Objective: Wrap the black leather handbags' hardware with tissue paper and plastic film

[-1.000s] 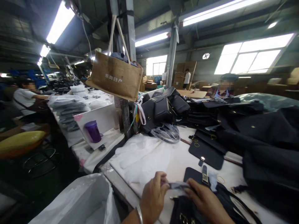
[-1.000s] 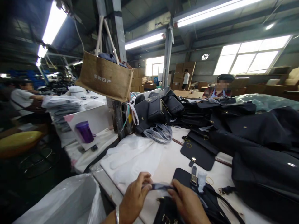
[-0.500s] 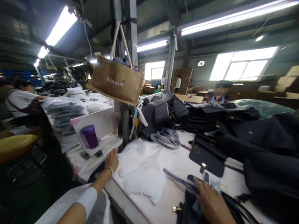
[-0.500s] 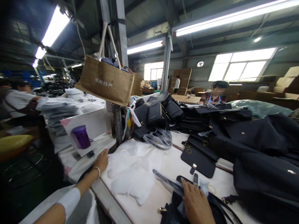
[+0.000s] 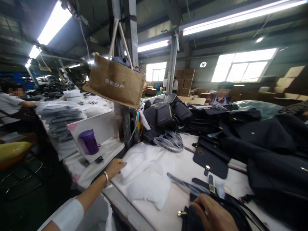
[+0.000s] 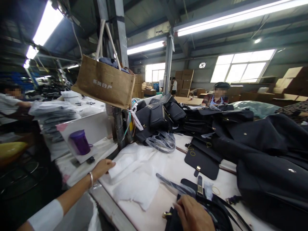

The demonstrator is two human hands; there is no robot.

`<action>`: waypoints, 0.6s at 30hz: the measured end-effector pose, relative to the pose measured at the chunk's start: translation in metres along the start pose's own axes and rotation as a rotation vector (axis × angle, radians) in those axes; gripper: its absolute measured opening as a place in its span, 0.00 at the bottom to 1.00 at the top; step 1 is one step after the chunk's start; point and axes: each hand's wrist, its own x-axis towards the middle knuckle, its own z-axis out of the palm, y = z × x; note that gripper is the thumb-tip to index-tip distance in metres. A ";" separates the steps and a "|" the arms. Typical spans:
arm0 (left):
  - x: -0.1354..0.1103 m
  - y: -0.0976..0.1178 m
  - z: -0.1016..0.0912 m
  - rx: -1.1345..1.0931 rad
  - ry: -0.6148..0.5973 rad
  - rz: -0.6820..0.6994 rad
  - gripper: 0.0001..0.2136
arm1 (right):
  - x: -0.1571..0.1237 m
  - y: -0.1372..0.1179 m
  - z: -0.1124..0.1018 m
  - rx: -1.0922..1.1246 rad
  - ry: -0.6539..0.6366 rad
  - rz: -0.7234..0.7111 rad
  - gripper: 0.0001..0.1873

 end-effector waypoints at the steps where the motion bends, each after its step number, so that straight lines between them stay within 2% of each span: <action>1: -0.012 0.004 0.006 -0.077 -0.036 0.000 0.16 | 0.006 -0.017 0.002 0.009 -0.012 0.000 0.11; 4: -0.045 0.021 0.026 -0.296 -0.128 0.007 0.19 | 0.029 -0.067 0.015 0.024 -0.067 -0.021 0.13; 6: -0.062 0.033 0.039 -0.406 -0.170 0.010 0.20 | 0.044 -0.095 0.027 0.068 -0.065 -0.067 0.10; 9: -0.076 0.048 0.052 -0.504 -0.206 0.019 0.20 | 0.061 -0.124 0.045 0.101 -0.041 -0.163 0.33; 10: -0.078 0.052 0.054 -0.519 -0.208 0.028 0.20 | 0.066 -0.130 0.051 0.089 -0.043 -0.176 0.36; 13: -0.081 0.059 0.059 -0.528 -0.187 0.071 0.19 | 0.075 -0.140 0.061 0.073 -0.046 -0.144 0.32; 16: -0.084 0.064 0.062 -0.533 -0.167 0.096 0.17 | 0.078 -0.144 0.066 0.140 -0.001 -0.112 0.36; 18: -0.086 0.069 0.064 -0.552 -0.178 0.096 0.17 | 0.078 -0.144 0.069 0.146 0.020 -0.108 0.34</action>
